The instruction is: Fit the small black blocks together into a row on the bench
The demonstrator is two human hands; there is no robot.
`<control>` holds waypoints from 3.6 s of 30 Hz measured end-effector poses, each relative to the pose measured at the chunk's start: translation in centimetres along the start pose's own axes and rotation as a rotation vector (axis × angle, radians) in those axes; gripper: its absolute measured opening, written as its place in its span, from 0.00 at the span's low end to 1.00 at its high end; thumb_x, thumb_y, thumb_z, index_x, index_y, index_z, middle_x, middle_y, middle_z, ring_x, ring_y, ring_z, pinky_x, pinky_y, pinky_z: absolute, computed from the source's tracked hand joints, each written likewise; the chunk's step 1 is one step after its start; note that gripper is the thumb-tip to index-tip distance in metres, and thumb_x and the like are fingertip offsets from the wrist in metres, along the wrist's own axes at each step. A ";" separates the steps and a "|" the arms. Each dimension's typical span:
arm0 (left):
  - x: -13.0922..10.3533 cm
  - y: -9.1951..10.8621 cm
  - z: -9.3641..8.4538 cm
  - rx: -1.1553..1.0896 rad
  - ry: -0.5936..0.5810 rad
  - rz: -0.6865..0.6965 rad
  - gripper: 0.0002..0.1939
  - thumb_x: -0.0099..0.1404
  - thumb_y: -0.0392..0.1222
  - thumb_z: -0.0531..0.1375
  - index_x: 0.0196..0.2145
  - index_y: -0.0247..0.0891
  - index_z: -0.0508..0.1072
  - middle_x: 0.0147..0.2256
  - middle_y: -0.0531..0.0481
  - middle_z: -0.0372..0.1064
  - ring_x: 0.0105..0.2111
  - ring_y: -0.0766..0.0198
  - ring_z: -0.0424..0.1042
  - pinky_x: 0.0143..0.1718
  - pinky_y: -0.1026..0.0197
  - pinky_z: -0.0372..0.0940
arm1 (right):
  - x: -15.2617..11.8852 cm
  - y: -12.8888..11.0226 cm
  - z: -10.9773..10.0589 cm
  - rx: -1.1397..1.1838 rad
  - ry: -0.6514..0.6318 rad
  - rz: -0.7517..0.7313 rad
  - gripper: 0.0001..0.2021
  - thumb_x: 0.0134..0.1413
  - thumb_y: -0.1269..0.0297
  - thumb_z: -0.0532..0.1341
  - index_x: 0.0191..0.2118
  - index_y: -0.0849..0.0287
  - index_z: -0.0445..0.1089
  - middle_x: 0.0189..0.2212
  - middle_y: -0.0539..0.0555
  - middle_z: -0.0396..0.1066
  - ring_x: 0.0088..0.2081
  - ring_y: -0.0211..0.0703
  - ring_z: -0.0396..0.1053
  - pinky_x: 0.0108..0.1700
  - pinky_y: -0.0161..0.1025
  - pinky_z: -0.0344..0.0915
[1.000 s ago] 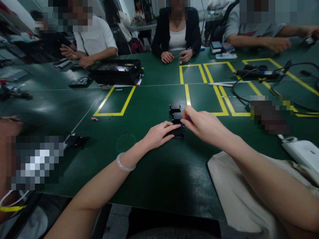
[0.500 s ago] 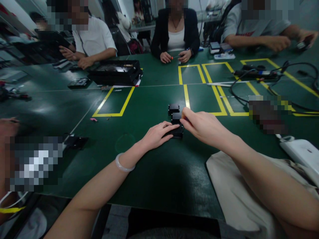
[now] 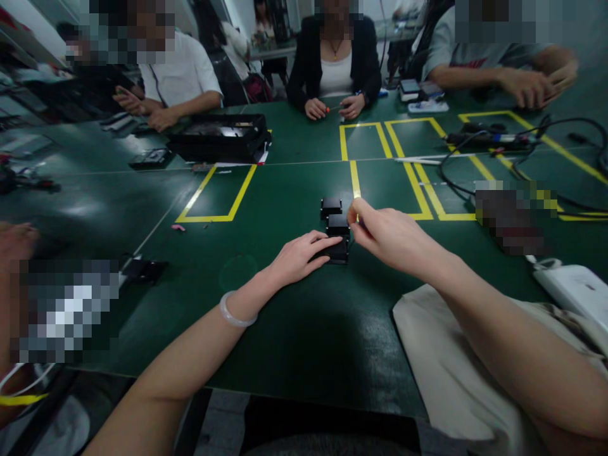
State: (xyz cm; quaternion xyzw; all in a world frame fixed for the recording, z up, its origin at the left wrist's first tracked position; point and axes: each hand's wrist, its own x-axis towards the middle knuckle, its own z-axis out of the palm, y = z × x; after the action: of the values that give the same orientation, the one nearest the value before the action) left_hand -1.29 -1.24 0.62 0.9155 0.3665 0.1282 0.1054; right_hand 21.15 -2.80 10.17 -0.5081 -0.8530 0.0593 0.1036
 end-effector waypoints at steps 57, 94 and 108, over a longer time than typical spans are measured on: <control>0.0 -0.1 0.0 -0.003 0.018 0.022 0.25 0.70 0.42 0.51 0.63 0.50 0.55 0.53 0.45 0.61 0.50 0.57 0.67 0.46 0.56 0.67 | -0.1 -0.3 0.0 -0.040 0.005 -0.031 0.13 0.65 0.60 0.44 0.47 0.58 0.60 0.30 0.53 0.73 0.26 0.41 0.67 0.27 0.36 0.46; 0.1 -0.1 0.0 0.009 0.009 0.019 0.24 0.70 0.43 0.52 0.63 0.49 0.56 0.53 0.46 0.62 0.49 0.57 0.67 0.47 0.56 0.67 | -0.2 -0.3 0.0 -0.063 0.005 -0.047 0.13 0.65 0.57 0.46 0.44 0.58 0.62 0.26 0.52 0.71 0.25 0.42 0.65 0.26 0.36 0.45; 0.1 0.0 -0.1 0.009 0.004 0.017 0.25 0.70 0.42 0.52 0.63 0.49 0.55 0.53 0.46 0.61 0.48 0.57 0.67 0.45 0.56 0.67 | -0.2 -0.4 0.0 -0.063 0.015 -0.022 0.12 0.65 0.60 0.46 0.46 0.57 0.61 0.27 0.52 0.71 0.24 0.41 0.65 0.26 0.36 0.45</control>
State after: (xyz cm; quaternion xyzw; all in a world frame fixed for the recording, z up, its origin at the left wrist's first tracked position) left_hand -1.29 -1.16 0.68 0.9187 0.3596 0.1294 0.0992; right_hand 20.94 -3.17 10.22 -0.5022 -0.8591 0.0274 0.0946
